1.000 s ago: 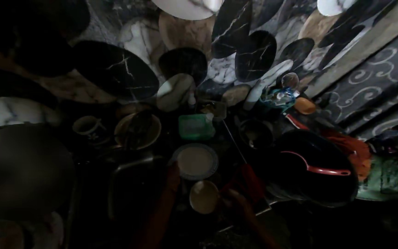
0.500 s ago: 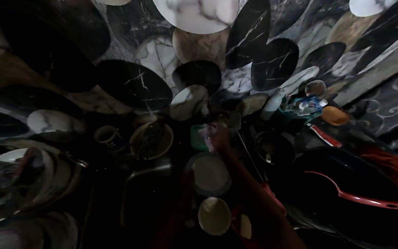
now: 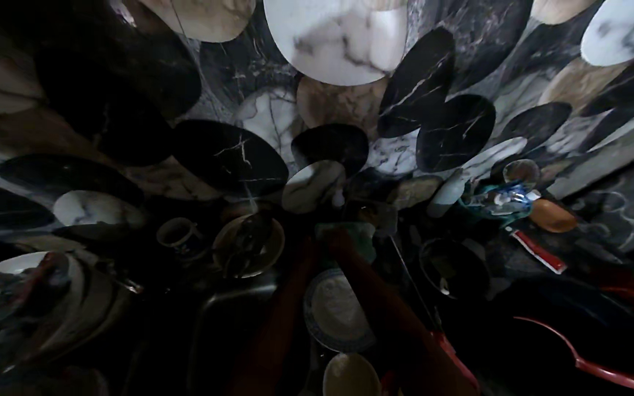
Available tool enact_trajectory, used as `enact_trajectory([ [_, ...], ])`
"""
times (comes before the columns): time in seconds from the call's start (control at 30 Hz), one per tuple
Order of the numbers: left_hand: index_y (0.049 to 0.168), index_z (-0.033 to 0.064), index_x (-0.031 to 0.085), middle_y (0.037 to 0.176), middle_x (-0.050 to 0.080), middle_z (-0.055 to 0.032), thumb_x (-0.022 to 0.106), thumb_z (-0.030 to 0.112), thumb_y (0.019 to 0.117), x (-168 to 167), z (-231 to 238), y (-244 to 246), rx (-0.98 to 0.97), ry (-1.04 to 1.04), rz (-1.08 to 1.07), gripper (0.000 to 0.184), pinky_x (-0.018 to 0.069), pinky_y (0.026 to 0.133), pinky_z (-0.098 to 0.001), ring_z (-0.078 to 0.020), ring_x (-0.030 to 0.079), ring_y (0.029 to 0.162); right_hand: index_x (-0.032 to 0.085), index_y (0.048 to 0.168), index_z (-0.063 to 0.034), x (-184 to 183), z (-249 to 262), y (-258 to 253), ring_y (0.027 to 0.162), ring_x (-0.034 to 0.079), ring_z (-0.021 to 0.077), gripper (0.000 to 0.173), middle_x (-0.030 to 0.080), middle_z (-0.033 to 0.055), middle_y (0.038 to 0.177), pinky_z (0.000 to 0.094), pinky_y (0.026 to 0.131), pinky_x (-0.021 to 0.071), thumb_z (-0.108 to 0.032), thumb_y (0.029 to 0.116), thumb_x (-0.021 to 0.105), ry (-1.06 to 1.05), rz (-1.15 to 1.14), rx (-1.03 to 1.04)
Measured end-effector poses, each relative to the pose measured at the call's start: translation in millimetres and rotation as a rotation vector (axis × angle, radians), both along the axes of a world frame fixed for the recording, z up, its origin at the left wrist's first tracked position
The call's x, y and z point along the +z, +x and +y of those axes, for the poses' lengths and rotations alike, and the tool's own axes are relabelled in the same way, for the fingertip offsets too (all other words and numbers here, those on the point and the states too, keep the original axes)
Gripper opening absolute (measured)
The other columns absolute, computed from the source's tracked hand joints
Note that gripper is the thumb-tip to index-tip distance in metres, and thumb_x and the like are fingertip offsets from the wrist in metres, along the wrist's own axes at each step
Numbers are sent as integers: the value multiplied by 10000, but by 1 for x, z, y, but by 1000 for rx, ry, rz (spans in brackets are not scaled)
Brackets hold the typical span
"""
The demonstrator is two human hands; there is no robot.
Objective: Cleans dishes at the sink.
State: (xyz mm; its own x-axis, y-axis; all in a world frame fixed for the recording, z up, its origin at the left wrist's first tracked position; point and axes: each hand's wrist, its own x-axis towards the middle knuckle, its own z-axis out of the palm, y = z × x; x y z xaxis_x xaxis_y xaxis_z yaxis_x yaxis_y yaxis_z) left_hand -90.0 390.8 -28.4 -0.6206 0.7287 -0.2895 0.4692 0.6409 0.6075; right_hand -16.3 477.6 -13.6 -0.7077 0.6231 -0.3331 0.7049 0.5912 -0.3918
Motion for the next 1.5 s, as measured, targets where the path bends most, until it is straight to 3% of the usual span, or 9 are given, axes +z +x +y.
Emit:
enact_trajectory([
  [0.3, 1436, -39, 494, 1396, 562, -261, 532, 240, 1051, 7, -5, 4, -31, -35, 106, 476, 434, 1089, -541, -389, 556, 1292, 470, 1507, -65, 18, 6, -5, 1375, 475, 443, 577, 517, 247, 1472, 645, 1107, 383, -287, 999, 630, -26, -109, 141],
  [0.47, 1398, -89, 491, 1327, 593, -286, 620, 311, 1012, 27, -25, -3, 157, 68, 50, 571, 461, 1074, -499, -378, 593, 1242, 463, 1503, -15, 42, -4, -4, 1355, 480, 445, 638, 528, 276, 1441, 623, 1121, 368, -189, 941, 709, -44, 126, 193],
  [0.73, 1501, -105, 347, 1477, 464, -311, 664, 232, 984, 49, -41, -1, 240, 187, 42, 694, 380, 1157, -473, -385, 480, 1378, 553, 1438, -66, 84, -7, -28, 1319, 539, 376, 651, 537, 202, 1453, 589, 1068, 458, -268, 870, 800, 37, 413, 193],
  [0.93, 1492, -95, 360, 1399, 532, -308, 618, 317, 1014, 13, -22, 7, 393, 202, -158, 682, 467, 1069, -503, -389, 568, 1270, 492, 1456, -26, 115, 0, -8, 1237, 600, 346, 666, 586, 238, 1371, 536, 1041, 495, -155, 875, 791, -111, 691, 13],
  [1.1, 1478, -97, 393, 1473, 451, -334, 570, 410, 1014, -5, -12, 19, 399, 32, 6, 709, 332, 1169, -559, -450, 419, 1405, 355, 1516, -118, 114, 37, 23, 931, 700, 257, 706, 641, 182, 1242, 449, 770, 614, -194, 926, 734, -335, 776, -205],
  [1.17, 1422, -21, 531, 1457, 489, -312, 562, 436, 1009, -9, -5, 20, 305, -50, 96, 617, 311, 1149, -633, -474, 401, 1410, 348, 1505, -119, 106, 48, 31, 778, 692, 244, 688, 661, 181, 1139, 418, 640, 607, -186, 933, 724, -398, 793, -266],
  [1.2, 1385, -18, 569, 1428, 530, -290, 551, 476, 1003, -12, 0, 20, 334, -42, 79, 625, 329, 1138, -631, -457, 436, 1389, 363, 1495, -104, 101, 54, 33, 821, 696, 245, 676, 656, 183, 1176, 421, 672, 611, -172, 929, 725, -384, 777, -268],
  [1.37, 1521, -91, 264, 1322, 574, -296, 660, 353, 983, -8, 13, 29, 588, 253, -285, 802, 547, 973, -472, -365, 632, 1160, 418, 1484, -33, 68, 81, 13, 1265, 569, 378, 737, 531, 257, 1416, 568, 1030, 499, -200, 873, 796, -99, 518, -113],
  [1.5, 1530, -75, 266, 1349, 555, -293, 646, 259, 1004, -7, 8, 32, 572, 332, -386, 729, 557, 954, -454, -356, 628, 1163, 435, 1504, -8, 53, 84, -14, 1405, 421, 479, 713, 415, 294, 1534, 637, 1127, 381, -249, 914, 754, 147, 315, 9],
])
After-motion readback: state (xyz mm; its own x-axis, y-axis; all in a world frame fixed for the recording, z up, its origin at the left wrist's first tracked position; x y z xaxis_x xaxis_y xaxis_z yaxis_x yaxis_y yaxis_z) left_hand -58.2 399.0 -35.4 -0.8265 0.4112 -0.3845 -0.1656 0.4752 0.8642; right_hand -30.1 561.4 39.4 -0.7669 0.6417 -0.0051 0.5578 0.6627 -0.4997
